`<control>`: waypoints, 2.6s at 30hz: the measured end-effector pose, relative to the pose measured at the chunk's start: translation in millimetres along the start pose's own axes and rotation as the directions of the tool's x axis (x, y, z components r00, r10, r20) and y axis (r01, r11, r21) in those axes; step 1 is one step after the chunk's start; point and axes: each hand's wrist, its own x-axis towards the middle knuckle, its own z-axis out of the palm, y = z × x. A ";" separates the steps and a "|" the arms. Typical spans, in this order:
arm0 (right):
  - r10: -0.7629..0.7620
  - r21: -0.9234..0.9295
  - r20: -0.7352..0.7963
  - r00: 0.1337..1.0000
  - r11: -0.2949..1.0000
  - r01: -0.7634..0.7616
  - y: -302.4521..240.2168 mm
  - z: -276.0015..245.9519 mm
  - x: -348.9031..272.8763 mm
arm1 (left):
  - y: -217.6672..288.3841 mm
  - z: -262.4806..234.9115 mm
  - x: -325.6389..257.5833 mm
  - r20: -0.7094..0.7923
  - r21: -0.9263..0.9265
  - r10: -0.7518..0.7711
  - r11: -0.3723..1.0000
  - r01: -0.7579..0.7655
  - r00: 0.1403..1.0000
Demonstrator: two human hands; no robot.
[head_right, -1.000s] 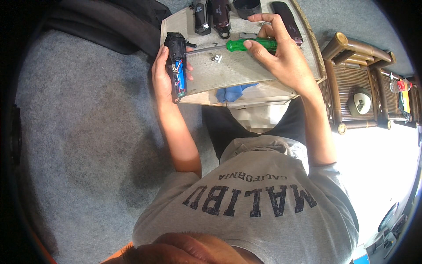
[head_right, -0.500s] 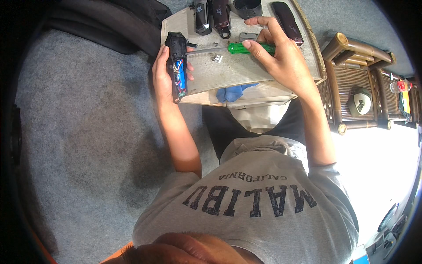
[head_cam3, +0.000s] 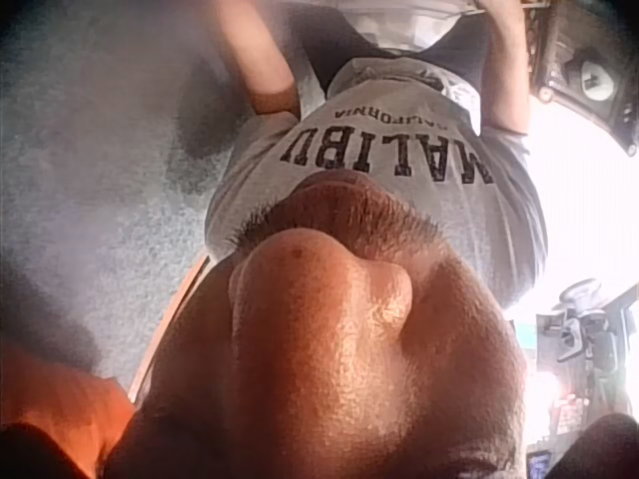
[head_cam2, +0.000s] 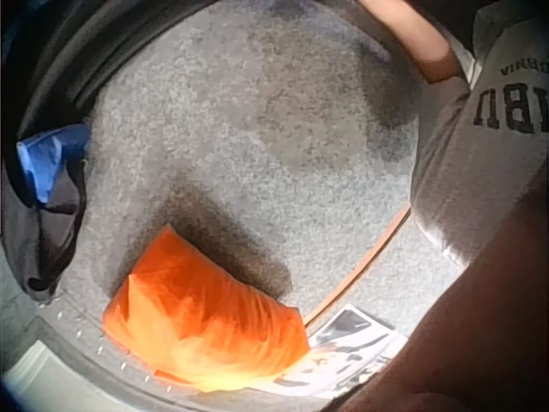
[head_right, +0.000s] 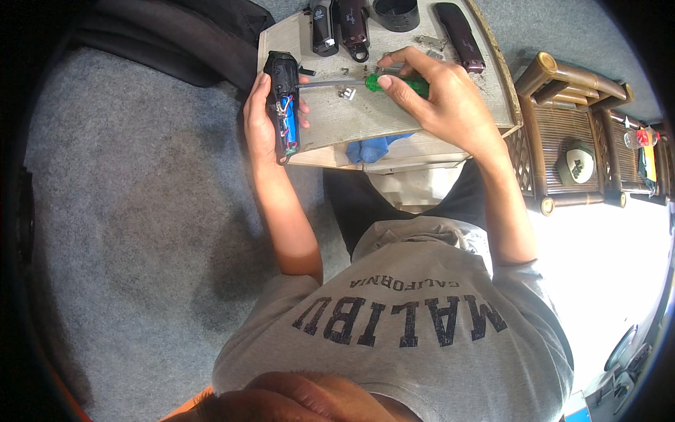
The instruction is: The person disassembles hair clippers by using a screwdriver to remove screws from the casing and then prying the housing open to reveal the motor and battery.
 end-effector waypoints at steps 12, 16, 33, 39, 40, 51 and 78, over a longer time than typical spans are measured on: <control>-0.025 0.016 0.020 0.999 1.000 0.025 -2.9 -2.6 -0.3 | -0.7 0.5 -0.4 0.009 -0.011 0.006 1.000 -0.006 1.000; -0.077 -0.009 -0.002 0.997 0.997 0.077 -0.3 -0.9 -0.3 | 0.0 0.5 -0.5 0.019 -0.005 0.006 1.000 -0.005 1.000; -0.039 -0.031 0.017 0.999 0.999 0.040 0.8 0.0 -0.3 | -3.1 -1.2 1.2 0.030 -0.033 0.003 0.999 -0.002 1.000; -0.042 -0.038 -0.014 0.999 0.998 0.042 3.1 0.8 0.6 | -5.3 -2.6 1.3 0.037 -0.047 0.002 0.999 -0.001 0.999; -0.044 -0.034 -0.027 0.999 0.999 0.043 3.1 1.4 0.6 | -5.6 -2.7 1.4 0.038 -0.056 0.004 0.998 -0.002 0.999; 0.074 0.159 -0.130 0.989 0.986 -0.053 -24.3 30.7 15.0 | -5.5 -5.4 4.1 0.072 -0.066 -0.020 0.998 0.025 0.997; -0.065 -0.193 -0.015 0.998 0.979 0.061 -32.1 82.4 40.5 | -6.7 -7.5 2.1 0.155 -0.083 -0.041 0.995 0.054 0.987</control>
